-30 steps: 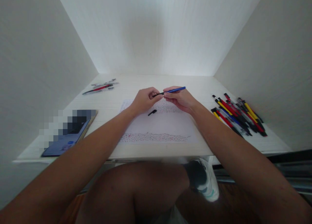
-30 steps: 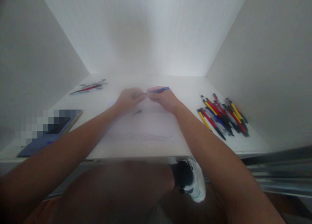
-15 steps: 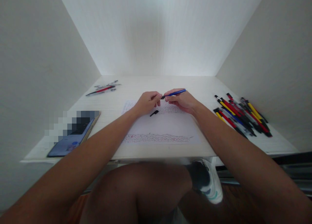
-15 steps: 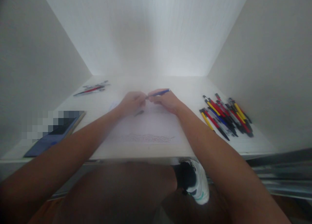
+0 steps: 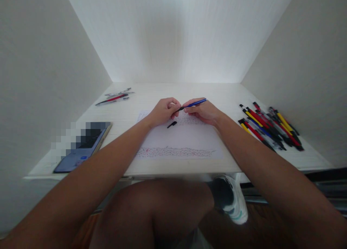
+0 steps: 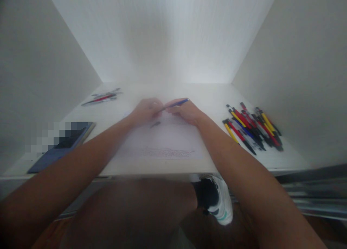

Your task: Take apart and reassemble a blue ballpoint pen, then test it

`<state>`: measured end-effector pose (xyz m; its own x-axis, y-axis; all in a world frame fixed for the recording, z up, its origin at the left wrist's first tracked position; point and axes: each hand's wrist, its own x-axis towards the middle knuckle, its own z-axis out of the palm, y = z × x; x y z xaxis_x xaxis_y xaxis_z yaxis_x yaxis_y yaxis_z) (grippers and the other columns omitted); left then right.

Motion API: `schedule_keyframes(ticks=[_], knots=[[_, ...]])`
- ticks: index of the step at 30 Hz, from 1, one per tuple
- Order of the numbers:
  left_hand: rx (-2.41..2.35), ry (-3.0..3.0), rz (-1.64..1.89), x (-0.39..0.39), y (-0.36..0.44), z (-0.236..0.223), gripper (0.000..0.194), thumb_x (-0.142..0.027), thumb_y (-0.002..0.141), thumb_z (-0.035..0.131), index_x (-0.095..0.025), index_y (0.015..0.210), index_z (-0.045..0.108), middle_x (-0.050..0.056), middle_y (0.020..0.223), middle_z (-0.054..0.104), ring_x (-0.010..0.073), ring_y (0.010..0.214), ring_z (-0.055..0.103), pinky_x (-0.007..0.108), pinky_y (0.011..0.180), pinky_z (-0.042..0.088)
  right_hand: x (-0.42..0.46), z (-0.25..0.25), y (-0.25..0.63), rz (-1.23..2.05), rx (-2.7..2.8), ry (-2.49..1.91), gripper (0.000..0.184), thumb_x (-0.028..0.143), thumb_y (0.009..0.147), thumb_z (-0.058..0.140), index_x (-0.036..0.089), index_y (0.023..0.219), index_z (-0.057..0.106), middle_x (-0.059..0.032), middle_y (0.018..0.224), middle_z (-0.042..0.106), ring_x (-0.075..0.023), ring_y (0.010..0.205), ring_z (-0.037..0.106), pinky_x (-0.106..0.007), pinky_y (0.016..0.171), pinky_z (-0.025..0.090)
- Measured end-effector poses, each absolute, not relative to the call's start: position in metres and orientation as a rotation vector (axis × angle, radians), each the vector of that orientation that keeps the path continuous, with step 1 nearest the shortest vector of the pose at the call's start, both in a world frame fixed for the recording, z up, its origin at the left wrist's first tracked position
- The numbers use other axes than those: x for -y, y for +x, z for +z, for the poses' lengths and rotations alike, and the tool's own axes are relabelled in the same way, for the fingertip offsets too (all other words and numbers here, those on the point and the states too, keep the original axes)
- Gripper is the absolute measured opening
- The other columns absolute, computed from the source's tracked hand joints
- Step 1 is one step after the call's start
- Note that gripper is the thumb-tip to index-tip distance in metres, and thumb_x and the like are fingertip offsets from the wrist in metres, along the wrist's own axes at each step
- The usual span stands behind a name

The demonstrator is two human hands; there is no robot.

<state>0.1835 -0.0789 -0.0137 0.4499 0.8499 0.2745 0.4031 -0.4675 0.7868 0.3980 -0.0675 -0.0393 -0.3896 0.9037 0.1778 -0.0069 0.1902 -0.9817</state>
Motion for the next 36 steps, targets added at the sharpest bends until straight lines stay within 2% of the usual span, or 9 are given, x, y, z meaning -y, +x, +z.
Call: schedule_keyframes(ticks=[3,9,14,21,29,32,36], knots=[[-1.038,2.041,0.881,0.079,0.184,-0.014,0.019,-0.027,0.095,0.051,-0.015,0.084,0.061,0.004,0.065,0.064,0.0109,0.054,0.055,0.027,0.054,0.042,0.066,-0.041,0.398,1.317,1.611,-0.891,0.019,0.031,0.071,0.088,0.024,0.087,0.080,-0.0037,0.084,0.067,-0.0219,0.073,0.057,-0.031,0.060,0.048],[-1.041,2.116,1.015,0.074,0.183,-0.021,0.014,-0.027,0.084,0.067,-0.014,0.089,0.065,0.006,0.078,0.069,0.0124,0.067,0.059,0.026,0.062,0.047,0.070,-0.037,0.394,1.314,1.541,-0.924,0.021,0.030,0.068,0.088,0.024,0.086,0.080,-0.0050,0.087,0.068,-0.0241,0.079,0.060,-0.031,0.061,0.050],[-1.005,2.051,0.957,0.078,0.183,-0.018,0.012,-0.026,0.089,0.061,-0.015,0.086,0.062,0.006,0.074,0.068,0.0121,0.065,0.059,0.027,0.061,0.047,0.074,-0.032,0.392,1.347,1.543,-0.897,0.018,0.027,0.065,0.089,0.023,0.080,0.080,-0.0048,0.081,0.068,-0.0217,0.071,0.058,-0.030,0.059,0.048],[-0.923,1.889,0.875,0.078,0.183,-0.023,0.014,-0.026,0.098,0.048,-0.017,0.089,0.054,0.004,0.070,0.066,0.0101,0.053,0.056,0.026,0.052,0.045,0.070,-0.035,0.396,1.389,1.556,-0.927,0.025,0.032,0.062,0.093,0.023,0.081,0.079,-0.0038,0.081,0.067,-0.0199,0.067,0.056,-0.028,0.056,0.046],[-0.934,1.997,0.980,0.077,0.182,-0.022,0.013,-0.027,0.087,0.064,-0.015,0.091,0.059,0.007,0.083,0.070,0.0121,0.067,0.062,0.028,0.064,0.050,0.064,-0.042,0.396,1.326,1.492,-0.995,0.030,0.034,0.059,0.096,0.025,0.082,0.079,-0.0042,0.081,0.067,-0.0236,0.071,0.059,-0.032,0.058,0.049],[-0.903,1.976,0.964,0.075,0.182,-0.023,0.011,-0.026,0.089,0.061,-0.015,0.091,0.058,0.006,0.079,0.069,0.0125,0.065,0.061,0.029,0.062,0.050,0.065,-0.042,0.396,1.329,1.504,-0.981,0.028,0.032,0.061,0.095,0.025,0.083,0.078,-0.0036,0.080,0.067,-0.0223,0.069,0.059,-0.032,0.058,0.048],[-0.934,1.954,0.920,0.073,0.182,-0.025,0.019,-0.030,0.097,0.050,-0.015,0.090,0.059,0.005,0.071,0.067,0.0129,0.058,0.058,0.029,0.057,0.046,0.070,-0.034,0.394,1.377,1.475,-0.878,0.023,0.029,0.059,0.094,0.024,0.072,0.076,-0.0050,0.095,0.069,-0.0225,0.079,0.061,-0.030,0.063,0.051]])
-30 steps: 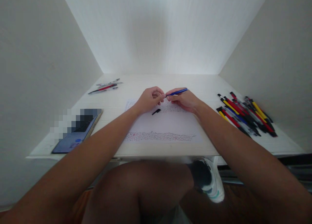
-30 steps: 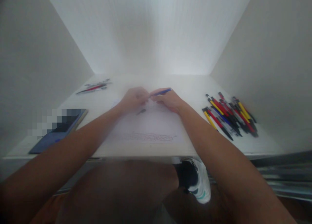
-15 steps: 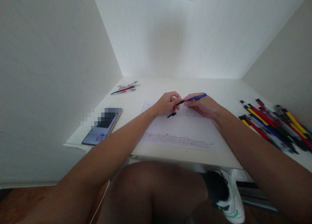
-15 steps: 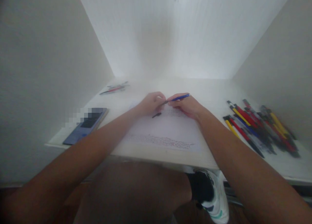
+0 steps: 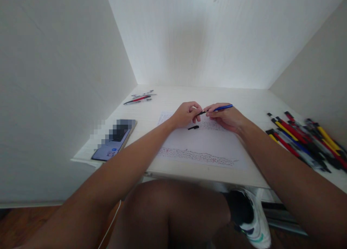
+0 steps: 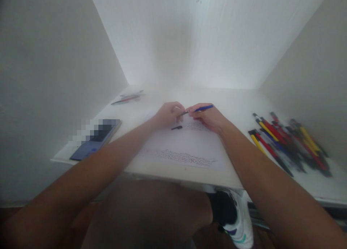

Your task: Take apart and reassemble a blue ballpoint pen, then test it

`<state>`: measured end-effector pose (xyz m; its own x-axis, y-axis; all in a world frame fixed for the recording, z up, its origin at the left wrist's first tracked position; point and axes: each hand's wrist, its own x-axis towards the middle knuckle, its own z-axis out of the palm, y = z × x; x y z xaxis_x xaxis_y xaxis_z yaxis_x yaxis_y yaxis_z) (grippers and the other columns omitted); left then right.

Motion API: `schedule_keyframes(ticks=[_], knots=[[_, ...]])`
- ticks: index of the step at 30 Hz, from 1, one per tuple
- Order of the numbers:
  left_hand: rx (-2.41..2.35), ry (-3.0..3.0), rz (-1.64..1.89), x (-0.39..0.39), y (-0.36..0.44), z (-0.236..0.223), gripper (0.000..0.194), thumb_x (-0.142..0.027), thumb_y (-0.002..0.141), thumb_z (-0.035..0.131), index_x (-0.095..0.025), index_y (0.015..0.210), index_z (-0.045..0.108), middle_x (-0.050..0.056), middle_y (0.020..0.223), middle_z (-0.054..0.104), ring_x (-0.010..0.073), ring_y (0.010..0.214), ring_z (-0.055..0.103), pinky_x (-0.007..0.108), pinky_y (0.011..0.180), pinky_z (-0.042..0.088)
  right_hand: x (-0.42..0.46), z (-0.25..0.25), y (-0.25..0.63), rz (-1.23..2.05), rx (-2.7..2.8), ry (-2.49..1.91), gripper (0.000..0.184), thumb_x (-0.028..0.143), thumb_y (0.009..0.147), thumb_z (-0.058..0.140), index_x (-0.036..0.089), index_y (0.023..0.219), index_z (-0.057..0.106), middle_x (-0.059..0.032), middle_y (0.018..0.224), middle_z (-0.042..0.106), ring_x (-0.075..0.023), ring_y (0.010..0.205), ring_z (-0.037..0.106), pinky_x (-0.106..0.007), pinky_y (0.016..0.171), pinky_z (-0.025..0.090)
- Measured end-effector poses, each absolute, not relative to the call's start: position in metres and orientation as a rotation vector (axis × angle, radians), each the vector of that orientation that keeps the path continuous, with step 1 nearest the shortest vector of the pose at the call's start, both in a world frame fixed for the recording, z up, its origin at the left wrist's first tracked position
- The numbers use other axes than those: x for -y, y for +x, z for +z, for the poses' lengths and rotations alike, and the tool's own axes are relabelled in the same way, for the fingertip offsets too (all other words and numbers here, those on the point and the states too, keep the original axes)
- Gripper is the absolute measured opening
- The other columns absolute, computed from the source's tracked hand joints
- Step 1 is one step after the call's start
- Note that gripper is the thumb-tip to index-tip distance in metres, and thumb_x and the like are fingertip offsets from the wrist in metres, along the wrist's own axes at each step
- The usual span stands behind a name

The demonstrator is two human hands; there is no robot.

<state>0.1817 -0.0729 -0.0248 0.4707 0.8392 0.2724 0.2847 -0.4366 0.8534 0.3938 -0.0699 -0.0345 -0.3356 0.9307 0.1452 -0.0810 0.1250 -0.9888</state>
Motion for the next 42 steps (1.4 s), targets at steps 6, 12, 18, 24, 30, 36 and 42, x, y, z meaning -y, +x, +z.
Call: schedule_keyframes(ticks=[6,12,18,24,30,36,42], knots=[[-1.021,2.232,0.899,0.066,0.174,-0.027,0.022,-0.025,0.096,0.048,-0.016,0.097,0.068,0.005,0.084,0.070,0.0140,0.072,0.060,0.029,0.069,0.046,0.071,-0.027,0.395,1.367,1.347,-0.918,0.033,0.026,0.061,0.097,0.020,0.086,0.077,-0.0073,0.091,0.069,-0.0230,0.082,0.064,-0.029,0.064,0.055],[-1.078,2.450,0.802,0.052,0.163,-0.036,0.029,-0.022,0.098,0.043,-0.017,0.111,0.069,0.008,0.110,0.071,0.0178,0.098,0.063,0.033,0.091,0.045,0.063,-0.028,0.403,1.260,1.195,-0.945,0.021,0.014,0.081,0.085,0.014,0.099,0.074,-0.0110,0.099,0.070,-0.0204,0.085,0.067,-0.025,0.070,0.058],[-1.221,2.561,0.701,0.047,0.159,-0.037,0.034,-0.019,0.100,0.035,-0.016,0.110,0.068,0.009,0.113,0.068,0.0199,0.106,0.060,0.035,0.099,0.044,0.061,-0.029,0.402,1.182,1.164,-1.025,0.010,0.004,0.096,0.068,0.012,0.090,0.071,-0.0106,0.096,0.070,-0.0150,0.077,0.066,-0.018,0.067,0.057],[-1.279,2.646,0.593,0.045,0.157,-0.038,0.039,-0.018,0.098,0.034,-0.017,0.118,0.068,0.012,0.115,0.065,0.0231,0.104,0.059,0.040,0.099,0.044,0.064,-0.026,0.399,1.152,1.107,-1.079,0.019,0.000,0.099,0.063,0.012,0.085,0.070,-0.0093,0.093,0.069,-0.0141,0.076,0.066,-0.016,0.068,0.057],[-1.390,2.600,0.531,0.051,0.157,-0.031,0.036,-0.019,0.098,0.038,-0.017,0.114,0.070,0.011,0.115,0.066,0.0222,0.107,0.059,0.039,0.101,0.043,0.065,-0.027,0.397,1.171,1.067,-1.045,0.021,-0.002,0.099,0.062,0.010,0.083,0.068,-0.0099,0.091,0.068,-0.0145,0.078,0.066,-0.018,0.075,0.059],[-1.484,2.577,0.494,0.055,0.155,-0.025,0.030,-0.021,0.096,0.046,-0.021,0.107,0.073,0.010,0.113,0.066,0.0235,0.104,0.059,0.041,0.097,0.043,0.063,-0.026,0.398,1.149,1.008,-1.083,0.023,-0.002,0.098,0.062,0.012,0.080,0.066,-0.0082,0.089,0.066,-0.0154,0.081,0.066,-0.020,0.083,0.059],[-1.434,2.552,0.597,0.059,0.157,-0.024,0.027,-0.029,0.089,0.061,-0.019,0.113,0.071,0.009,0.111,0.068,0.0227,0.102,0.060,0.038,0.093,0.044,0.063,-0.027,0.397,1.209,0.984,-1.034,0.023,-0.002,0.098,0.062,0.012,0.080,0.066,-0.0086,0.090,0.065,-0.0145,0.081,0.065,-0.020,0.084,0.058]])
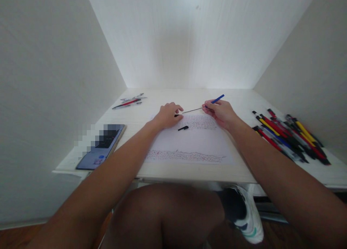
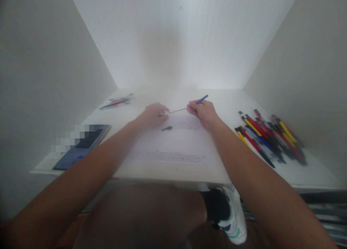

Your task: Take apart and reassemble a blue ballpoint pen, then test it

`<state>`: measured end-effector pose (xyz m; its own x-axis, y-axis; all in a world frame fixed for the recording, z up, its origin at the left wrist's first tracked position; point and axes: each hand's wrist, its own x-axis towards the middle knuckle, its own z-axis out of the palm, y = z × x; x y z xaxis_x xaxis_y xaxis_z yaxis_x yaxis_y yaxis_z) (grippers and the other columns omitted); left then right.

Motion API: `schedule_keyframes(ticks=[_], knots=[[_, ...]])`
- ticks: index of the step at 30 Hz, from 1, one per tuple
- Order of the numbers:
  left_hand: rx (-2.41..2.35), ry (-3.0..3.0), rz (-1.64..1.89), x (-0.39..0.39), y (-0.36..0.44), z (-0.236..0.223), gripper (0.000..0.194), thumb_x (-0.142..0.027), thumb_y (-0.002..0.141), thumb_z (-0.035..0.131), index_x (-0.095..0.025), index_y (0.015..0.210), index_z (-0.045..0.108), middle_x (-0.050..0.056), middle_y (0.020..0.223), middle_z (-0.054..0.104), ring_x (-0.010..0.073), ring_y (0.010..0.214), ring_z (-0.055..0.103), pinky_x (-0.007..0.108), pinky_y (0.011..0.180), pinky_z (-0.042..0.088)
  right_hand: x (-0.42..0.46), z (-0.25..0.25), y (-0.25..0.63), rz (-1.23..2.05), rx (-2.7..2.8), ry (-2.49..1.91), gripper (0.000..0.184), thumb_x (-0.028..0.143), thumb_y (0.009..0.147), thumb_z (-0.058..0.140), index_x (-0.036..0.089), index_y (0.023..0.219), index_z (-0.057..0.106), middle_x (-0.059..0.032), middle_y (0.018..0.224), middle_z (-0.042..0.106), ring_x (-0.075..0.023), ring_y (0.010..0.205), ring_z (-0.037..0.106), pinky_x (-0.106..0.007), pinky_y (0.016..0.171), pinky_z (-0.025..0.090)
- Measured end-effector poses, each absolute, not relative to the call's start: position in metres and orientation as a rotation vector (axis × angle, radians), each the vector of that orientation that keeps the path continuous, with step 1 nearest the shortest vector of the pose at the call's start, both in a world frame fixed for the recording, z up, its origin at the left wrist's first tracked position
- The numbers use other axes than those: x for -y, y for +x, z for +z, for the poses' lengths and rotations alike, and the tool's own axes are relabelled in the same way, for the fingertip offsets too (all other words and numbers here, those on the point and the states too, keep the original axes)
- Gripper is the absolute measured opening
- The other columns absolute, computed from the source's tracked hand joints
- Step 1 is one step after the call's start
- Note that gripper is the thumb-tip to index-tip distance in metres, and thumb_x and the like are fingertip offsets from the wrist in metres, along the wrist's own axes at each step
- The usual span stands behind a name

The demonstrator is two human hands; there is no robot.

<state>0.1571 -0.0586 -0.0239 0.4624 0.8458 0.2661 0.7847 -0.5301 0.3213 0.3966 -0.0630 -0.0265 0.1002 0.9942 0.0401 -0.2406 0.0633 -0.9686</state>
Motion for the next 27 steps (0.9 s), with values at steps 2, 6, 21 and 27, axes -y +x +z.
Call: schedule_keyframes(ticks=[2,6,21,27], knots=[[-1.364,2.550,0.651,0.060,0.160,-0.023,0.025,-0.031,0.089,0.062,-0.019,0.109,0.072,0.007,0.107,0.070,0.0208,0.098,0.061,0.036,0.091,0.044,0.064,-0.028,0.394,1.236,1.013,-0.998,0.021,-0.001,0.097,0.063,0.012,0.082,0.067,-0.0086,0.091,0.065,-0.0150,0.083,0.066,-0.021,0.087,0.058],[-1.335,2.519,0.743,0.060,0.163,-0.022,0.019,-0.026,0.092,0.058,-0.019,0.094,0.075,0.005,0.094,0.072,0.0171,0.087,0.062,0.033,0.086,0.044,0.065,-0.027,0.392,1.265,1.072,-0.958,0.016,0.002,0.097,0.066,0.013,0.084,0.067,-0.0084,0.094,0.066,-0.0156,0.087,0.066,-0.021,0.088,0.057],[-1.430,2.545,0.809,0.048,0.158,-0.030,0.022,-0.027,0.095,0.056,-0.018,0.089,0.075,0.008,0.094,0.068,0.0188,0.088,0.059,0.036,0.087,0.044,0.060,-0.034,0.403,0.892,1.435,-1.320,0.036,0.025,0.112,0.054,0.010,0.083,0.070,-0.0066,0.067,0.061,-0.0125,0.047,0.052,-0.020,0.039,0.037],[-1.479,2.532,0.777,0.055,0.162,-0.028,0.023,-0.027,0.094,0.056,-0.018,0.090,0.076,0.008,0.095,0.068,0.0197,0.088,0.059,0.038,0.087,0.045,0.058,-0.039,0.401,0.814,1.534,-1.411,0.031,0.025,0.110,0.058,0.011,0.084,0.069,-0.0104,0.074,0.067,-0.0180,0.054,0.061,-0.024,0.043,0.045]])
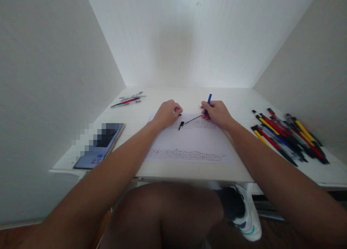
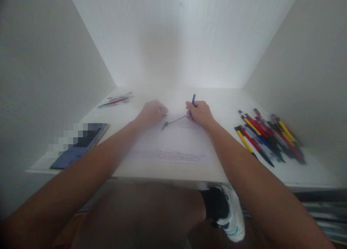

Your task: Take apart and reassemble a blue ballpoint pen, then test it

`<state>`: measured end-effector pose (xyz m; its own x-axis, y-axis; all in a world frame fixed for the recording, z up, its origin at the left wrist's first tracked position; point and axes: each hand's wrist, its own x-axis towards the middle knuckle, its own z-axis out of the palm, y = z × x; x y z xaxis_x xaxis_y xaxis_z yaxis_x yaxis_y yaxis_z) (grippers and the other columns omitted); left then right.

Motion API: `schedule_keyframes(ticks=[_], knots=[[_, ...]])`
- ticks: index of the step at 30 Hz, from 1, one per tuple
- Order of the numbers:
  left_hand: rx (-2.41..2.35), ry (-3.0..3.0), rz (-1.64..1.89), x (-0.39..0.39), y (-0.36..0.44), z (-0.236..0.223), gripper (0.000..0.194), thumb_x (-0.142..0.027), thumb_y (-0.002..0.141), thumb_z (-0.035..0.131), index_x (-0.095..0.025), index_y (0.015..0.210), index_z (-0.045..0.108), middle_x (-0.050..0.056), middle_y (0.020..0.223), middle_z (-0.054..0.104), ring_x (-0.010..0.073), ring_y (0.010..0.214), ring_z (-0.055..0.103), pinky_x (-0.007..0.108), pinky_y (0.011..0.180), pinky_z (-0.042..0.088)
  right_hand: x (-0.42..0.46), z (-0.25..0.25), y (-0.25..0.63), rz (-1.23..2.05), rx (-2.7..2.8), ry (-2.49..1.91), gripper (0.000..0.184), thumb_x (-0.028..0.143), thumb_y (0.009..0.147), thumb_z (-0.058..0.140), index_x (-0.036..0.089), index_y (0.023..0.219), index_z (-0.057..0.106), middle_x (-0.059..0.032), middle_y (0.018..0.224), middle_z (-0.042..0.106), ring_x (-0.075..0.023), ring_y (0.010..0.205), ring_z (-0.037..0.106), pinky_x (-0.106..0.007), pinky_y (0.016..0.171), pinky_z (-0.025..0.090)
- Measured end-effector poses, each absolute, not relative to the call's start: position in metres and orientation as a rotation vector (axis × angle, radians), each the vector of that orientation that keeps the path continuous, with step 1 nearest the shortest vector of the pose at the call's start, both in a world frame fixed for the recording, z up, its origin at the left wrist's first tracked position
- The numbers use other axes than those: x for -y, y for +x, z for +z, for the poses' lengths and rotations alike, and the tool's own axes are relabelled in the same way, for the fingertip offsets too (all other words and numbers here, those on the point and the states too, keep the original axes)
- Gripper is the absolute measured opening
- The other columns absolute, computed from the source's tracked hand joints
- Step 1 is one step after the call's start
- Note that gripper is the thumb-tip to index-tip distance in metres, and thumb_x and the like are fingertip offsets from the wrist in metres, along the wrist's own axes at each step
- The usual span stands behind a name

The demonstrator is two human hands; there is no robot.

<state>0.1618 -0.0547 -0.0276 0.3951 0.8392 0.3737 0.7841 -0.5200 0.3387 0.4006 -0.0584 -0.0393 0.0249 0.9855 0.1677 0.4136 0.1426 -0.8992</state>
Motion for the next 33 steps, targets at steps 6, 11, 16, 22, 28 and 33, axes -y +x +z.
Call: schedule_keyframes(ticks=[6,11,16,22,28,33], knots=[[-1.479,2.526,0.783,0.050,0.160,-0.031,0.023,-0.029,0.094,0.056,-0.018,0.092,0.076,0.008,0.095,0.069,0.0195,0.088,0.060,0.038,0.088,0.046,0.063,-0.034,0.399,0.867,1.462,-1.282,0.039,0.038,0.113,0.054,0.013,0.086,0.069,-0.0115,0.083,0.067,-0.0198,0.068,0.064,-0.022,0.045,0.048],[-1.457,2.526,0.773,0.049,0.160,-0.034,0.020,-0.030,0.092,0.060,-0.020,0.095,0.077,0.006,0.095,0.071,0.0197,0.090,0.062,0.037,0.088,0.046,0.057,-0.039,0.404,0.753,1.475,-1.321,0.046,0.045,0.113,0.050,0.013,0.092,0.074,-0.0102,0.080,0.064,-0.0196,0.063,0.060,-0.025,0.044,0.044],[-1.400,2.492,0.790,0.053,0.160,-0.031,0.013,-0.027,0.088,0.066,-0.020,0.090,0.077,0.004,0.090,0.072,0.0174,0.084,0.063,0.034,0.084,0.047,0.046,-0.049,0.412,0.693,1.542,-1.341,0.039,0.041,0.113,0.049,0.014,0.102,0.075,-0.0050,0.065,0.059,-0.0181,0.054,0.055,-0.026,0.048,0.042],[-1.376,2.493,0.771,0.056,0.163,-0.027,0.010,-0.027,0.086,0.068,-0.021,0.087,0.077,0.004,0.089,0.071,0.0167,0.082,0.063,0.035,0.086,0.047,0.046,-0.049,0.413,0.634,1.558,-1.350,0.028,0.033,0.108,0.058,0.014,0.093,0.071,-0.0066,0.070,0.064,-0.0200,0.060,0.061,-0.028,0.055,0.048],[-1.434,2.495,0.701,0.060,0.166,-0.027,0.013,-0.031,0.084,0.071,-0.021,0.085,0.078,0.007,0.091,0.069,0.0191,0.084,0.062,0.036,0.083,0.048,0.049,-0.034,0.421,0.365,1.690,-1.592,0.014,0.025,0.096,0.074,0.012,0.098,0.076,-0.0071,0.075,0.065,-0.0246,0.068,0.064,-0.035,0.071,0.051],[-1.412,2.558,0.659,0.066,0.170,-0.021,0.023,-0.036,0.089,0.065,-0.018,0.084,0.078,0.009,0.089,0.068,0.0188,0.079,0.059,0.036,0.079,0.047,0.052,-0.031,0.424,0.199,1.886,-1.678,0.008,0.019,0.093,0.075,0.013,0.089,0.076,-0.0082,0.077,0.066,-0.0255,0.070,0.063,-0.038,0.081,0.050]])
